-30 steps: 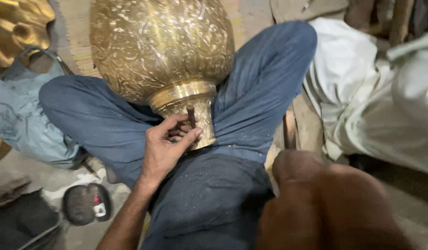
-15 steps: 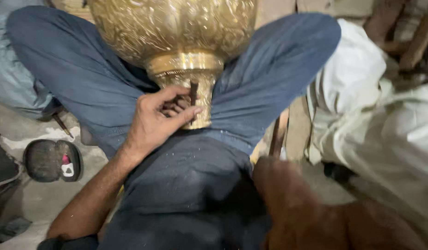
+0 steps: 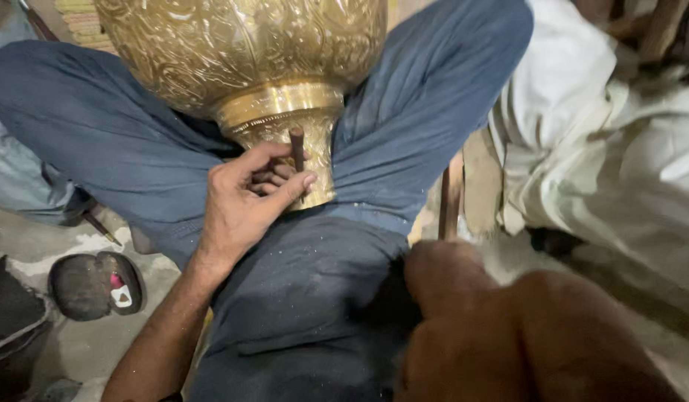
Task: The person sits cross-legged on the floor with a large engraved brass vase resting on their lap. They hold a chisel against the vase's flared base and repeatedly strike it with a wooden mallet, repositioning the chisel around the rim to work the decorated metal surface.
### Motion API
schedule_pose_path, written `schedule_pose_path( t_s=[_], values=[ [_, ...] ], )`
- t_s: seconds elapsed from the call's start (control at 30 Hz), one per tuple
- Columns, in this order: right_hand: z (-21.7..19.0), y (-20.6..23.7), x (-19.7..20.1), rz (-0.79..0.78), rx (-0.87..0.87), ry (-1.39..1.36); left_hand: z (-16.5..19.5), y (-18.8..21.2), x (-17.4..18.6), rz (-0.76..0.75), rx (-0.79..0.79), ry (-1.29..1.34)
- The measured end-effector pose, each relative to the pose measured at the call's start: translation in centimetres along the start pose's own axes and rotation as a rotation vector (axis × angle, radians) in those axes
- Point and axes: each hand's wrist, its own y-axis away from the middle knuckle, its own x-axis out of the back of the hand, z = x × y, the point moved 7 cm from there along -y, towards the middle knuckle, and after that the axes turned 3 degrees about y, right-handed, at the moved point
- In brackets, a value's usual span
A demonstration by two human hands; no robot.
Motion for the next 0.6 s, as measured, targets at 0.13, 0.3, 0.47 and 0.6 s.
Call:
schedule_pose_path(
  t_s=[0.13,0.3,0.47,0.6],
  values=[
    [-1.1,-0.2,0.5,-0.008,0.007,-0.012,0.5,0.2,0.0,-0.006,-0.046,0.011],
    [-0.9,-0.7,1.1,0.004,-0.005,0.005,0.5,-0.2,-0.1,0.013,-0.017,0.061],
    [-0.4,-1.2,2.0,-0.019,-0.016,0.020,0.2,-0.6,-0.2,0.018,-0.020,0.026],
    [-0.5,-1.2,2.1,-0.007,-0.003,0.024,0.2,-0.8,-0.2,0.000,-0.023,0.020]
  ],
)
